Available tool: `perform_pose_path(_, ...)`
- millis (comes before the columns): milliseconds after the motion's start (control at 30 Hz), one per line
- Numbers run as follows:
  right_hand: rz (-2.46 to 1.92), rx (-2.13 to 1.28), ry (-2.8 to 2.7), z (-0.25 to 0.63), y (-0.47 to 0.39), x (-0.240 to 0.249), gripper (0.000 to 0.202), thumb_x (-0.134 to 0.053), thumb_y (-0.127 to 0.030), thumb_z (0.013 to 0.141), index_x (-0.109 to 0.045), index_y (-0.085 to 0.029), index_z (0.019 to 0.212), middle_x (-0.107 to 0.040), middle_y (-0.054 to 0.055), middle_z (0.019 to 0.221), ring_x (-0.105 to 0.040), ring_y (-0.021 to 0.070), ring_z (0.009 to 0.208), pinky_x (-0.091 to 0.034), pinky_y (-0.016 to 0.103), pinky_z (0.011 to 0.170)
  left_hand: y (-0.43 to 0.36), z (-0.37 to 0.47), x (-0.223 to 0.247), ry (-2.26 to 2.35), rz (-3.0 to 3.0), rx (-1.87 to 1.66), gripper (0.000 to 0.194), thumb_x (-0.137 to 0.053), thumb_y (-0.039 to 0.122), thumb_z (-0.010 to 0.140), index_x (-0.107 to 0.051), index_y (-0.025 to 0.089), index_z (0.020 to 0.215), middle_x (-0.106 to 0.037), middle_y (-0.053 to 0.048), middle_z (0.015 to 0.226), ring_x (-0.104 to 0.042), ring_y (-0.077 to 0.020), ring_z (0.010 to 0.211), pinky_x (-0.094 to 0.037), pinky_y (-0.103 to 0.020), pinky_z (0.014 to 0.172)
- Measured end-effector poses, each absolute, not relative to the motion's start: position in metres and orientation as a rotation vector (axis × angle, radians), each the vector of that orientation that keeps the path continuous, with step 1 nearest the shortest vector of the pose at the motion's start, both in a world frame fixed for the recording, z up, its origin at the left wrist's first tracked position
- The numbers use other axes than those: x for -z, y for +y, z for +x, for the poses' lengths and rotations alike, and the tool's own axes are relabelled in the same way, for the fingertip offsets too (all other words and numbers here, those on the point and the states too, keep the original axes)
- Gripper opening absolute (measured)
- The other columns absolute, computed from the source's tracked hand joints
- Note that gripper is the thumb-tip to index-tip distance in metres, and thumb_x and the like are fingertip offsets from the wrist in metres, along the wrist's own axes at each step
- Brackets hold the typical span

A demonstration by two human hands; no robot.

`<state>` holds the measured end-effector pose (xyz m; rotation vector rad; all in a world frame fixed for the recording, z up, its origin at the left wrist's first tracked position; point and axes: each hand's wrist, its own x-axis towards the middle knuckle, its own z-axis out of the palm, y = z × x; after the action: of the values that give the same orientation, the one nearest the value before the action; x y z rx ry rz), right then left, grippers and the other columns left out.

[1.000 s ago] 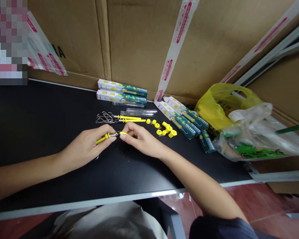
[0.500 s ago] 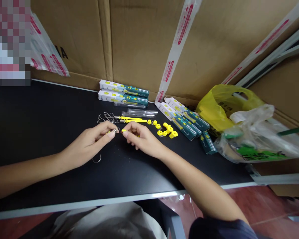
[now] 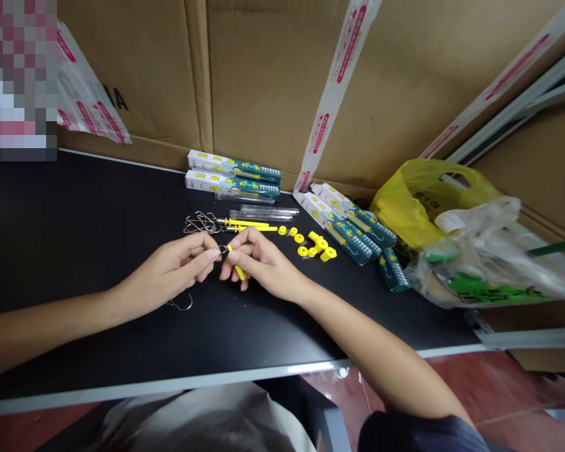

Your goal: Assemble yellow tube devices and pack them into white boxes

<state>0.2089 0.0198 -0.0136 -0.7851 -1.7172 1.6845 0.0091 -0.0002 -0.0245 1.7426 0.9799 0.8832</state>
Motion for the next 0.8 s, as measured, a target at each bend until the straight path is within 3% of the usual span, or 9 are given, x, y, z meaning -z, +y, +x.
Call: perform_pose_path(800, -0.822, -1.721, -1.725, 0.2097, 0.0203, 0.0130, 0.028, -0.062, -0.041, 0.090, -0.044, -0.020, 0.093, -0.069, -0.001, 0.074, -0.053, 0.0064, 0.051, -0.041, 0.014, 0.042, -0.0012, 0.0100, 0.0218, 1.015, 1.742, -0.868, 0.025, -0.047, 0.036, 0.095, -0.053, 0.017, 0.079, -0.050, 0.005, 0.060, -0.044, -0.0076, 0.052, -0.033, -0.021, 0.049)
